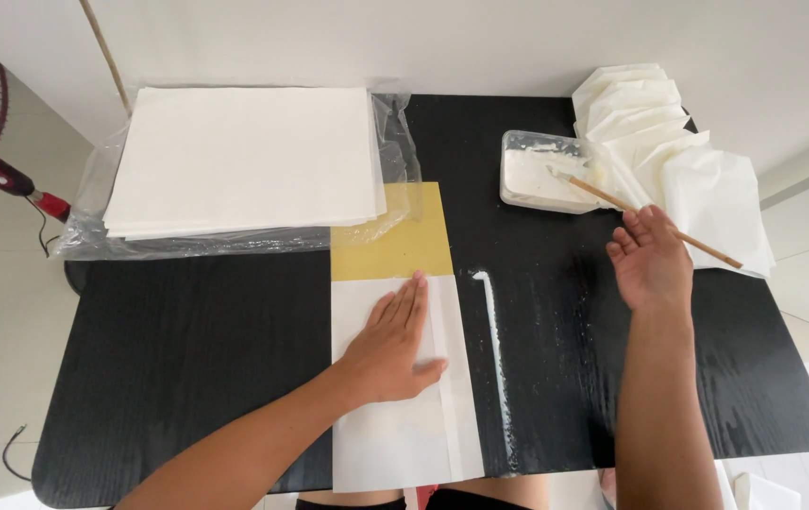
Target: The person applies white adhesive to the edges of a folded white paper box using a brush, then presses the edges to seal. They place a yellow sheet over the box, then add a white sheet on top and smooth it down. The person continues applying adhesive to the edges of the white sheet and folds it over to seal the assembly.
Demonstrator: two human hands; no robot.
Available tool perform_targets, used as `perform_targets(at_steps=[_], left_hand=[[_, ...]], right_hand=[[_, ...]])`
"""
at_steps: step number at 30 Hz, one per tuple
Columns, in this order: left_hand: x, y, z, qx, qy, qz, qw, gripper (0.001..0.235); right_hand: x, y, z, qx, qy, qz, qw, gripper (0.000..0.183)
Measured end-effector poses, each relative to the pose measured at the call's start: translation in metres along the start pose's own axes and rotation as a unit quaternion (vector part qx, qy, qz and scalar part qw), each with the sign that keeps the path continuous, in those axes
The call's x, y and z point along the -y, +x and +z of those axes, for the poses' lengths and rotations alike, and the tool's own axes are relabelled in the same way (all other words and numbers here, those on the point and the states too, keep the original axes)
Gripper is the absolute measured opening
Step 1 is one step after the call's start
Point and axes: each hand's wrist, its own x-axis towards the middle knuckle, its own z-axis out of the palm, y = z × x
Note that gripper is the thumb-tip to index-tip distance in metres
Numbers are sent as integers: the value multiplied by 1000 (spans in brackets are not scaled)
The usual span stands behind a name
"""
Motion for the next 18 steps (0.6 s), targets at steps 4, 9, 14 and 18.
perform_targets(at_steps=[4, 9, 14, 18], left_hand=[[8, 2, 0, -1, -49, 10, 999, 100], [7, 7, 8, 11, 37, 6, 999, 96], [28, 17, 42, -57, 73, 29, 995, 91], [38, 22, 60, -151, 124, 61, 979, 90]], right_hand=[[-12, 9, -1, -8, -32, -34, 999, 29], [-22, 8, -2, 26, -118, -84, 989, 53], [-15, -8, 12, 14, -151, -50, 987, 39], [-9, -16, 19, 32, -274, 22, 961, 38]])
